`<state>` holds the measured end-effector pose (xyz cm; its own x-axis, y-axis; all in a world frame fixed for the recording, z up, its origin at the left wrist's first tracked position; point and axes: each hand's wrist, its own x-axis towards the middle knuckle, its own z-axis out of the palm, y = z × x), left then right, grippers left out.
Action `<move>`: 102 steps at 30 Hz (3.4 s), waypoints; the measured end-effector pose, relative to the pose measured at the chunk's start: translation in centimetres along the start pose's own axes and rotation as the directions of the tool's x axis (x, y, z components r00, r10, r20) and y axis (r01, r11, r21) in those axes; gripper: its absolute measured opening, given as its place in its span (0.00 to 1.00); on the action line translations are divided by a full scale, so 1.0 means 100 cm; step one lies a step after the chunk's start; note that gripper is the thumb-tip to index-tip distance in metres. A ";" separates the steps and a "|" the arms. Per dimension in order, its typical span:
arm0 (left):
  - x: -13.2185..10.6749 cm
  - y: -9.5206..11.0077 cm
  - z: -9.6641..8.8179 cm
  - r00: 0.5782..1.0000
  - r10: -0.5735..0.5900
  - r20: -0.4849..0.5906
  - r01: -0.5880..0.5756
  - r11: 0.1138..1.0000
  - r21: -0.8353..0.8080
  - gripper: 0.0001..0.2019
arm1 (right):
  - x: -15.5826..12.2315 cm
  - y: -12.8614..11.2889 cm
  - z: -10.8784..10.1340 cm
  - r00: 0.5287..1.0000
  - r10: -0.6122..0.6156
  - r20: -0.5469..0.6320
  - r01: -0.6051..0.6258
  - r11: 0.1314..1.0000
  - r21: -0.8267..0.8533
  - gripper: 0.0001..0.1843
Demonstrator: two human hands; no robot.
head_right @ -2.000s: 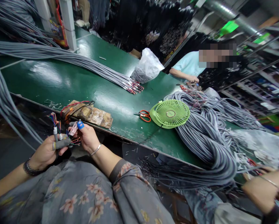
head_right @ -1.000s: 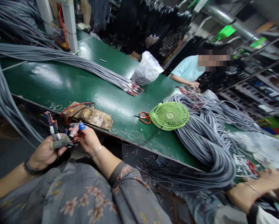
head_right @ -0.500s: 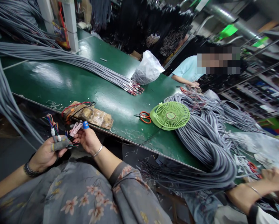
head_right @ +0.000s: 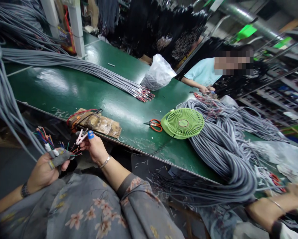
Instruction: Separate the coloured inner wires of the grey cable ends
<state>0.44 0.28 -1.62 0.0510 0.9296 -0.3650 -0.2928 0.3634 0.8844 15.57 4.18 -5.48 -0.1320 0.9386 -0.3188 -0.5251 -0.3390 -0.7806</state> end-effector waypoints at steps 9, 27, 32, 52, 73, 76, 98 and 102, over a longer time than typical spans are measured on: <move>0.012 -0.004 0.006 1.000 0.012 -0.008 -0.012 0.999 0.049 0.16 | 0.012 -0.001 0.007 0.987 0.161 0.016 -0.161 0.971 0.176 0.27; -0.008 0.007 0.002 1.000 0.030 -0.010 -0.030 0.998 0.049 0.18 | 0.005 -0.011 -0.002 0.985 0.148 0.089 -0.154 0.985 0.073 0.27; -0.003 0.003 0.006 0.993 0.105 -0.056 -0.102 0.994 0.045 0.16 | 0.004 -0.003 -0.002 0.990 0.131 0.059 -0.136 0.988 0.076 0.26; 0.000 -0.009 -0.007 0.992 0.125 0.012 -0.124 0.967 0.221 0.16 | -0.003 -0.002 -0.015 0.936 0.277 0.216 -0.259 0.960 -0.108 0.37; 0.011 -0.019 -0.022 0.986 -0.058 0.158 0.013 0.962 0.273 0.15 | -0.008 -0.004 -0.023 0.942 0.235 0.239 -0.165 0.946 -0.279 0.27; 0.011 -0.026 -0.023 0.998 -0.035 0.052 0.024 0.980 0.196 0.18 | -0.015 -0.002 -0.028 0.944 0.242 0.226 -0.184 0.951 -0.248 0.29; 0.010 -0.024 -0.016 0.999 -0.041 -0.014 0.041 0.999 0.008 0.17 | -0.023 0.017 0.005 0.999 0.020 0.036 -0.009 0.957 -0.290 0.31; 0.011 -0.021 -0.014 0.998 -0.034 -0.055 0.032 0.999 -0.033 0.18 | -0.022 0.021 0.002 0.997 0.027 0.069 -0.007 0.963 -0.269 0.30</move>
<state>-0.28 0.42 -4.26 0.0081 0.9119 -0.4102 -0.3225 0.3907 0.8622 14.60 1.36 -6.34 -0.2036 0.9314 -0.3018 -0.2790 -0.3506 -0.8940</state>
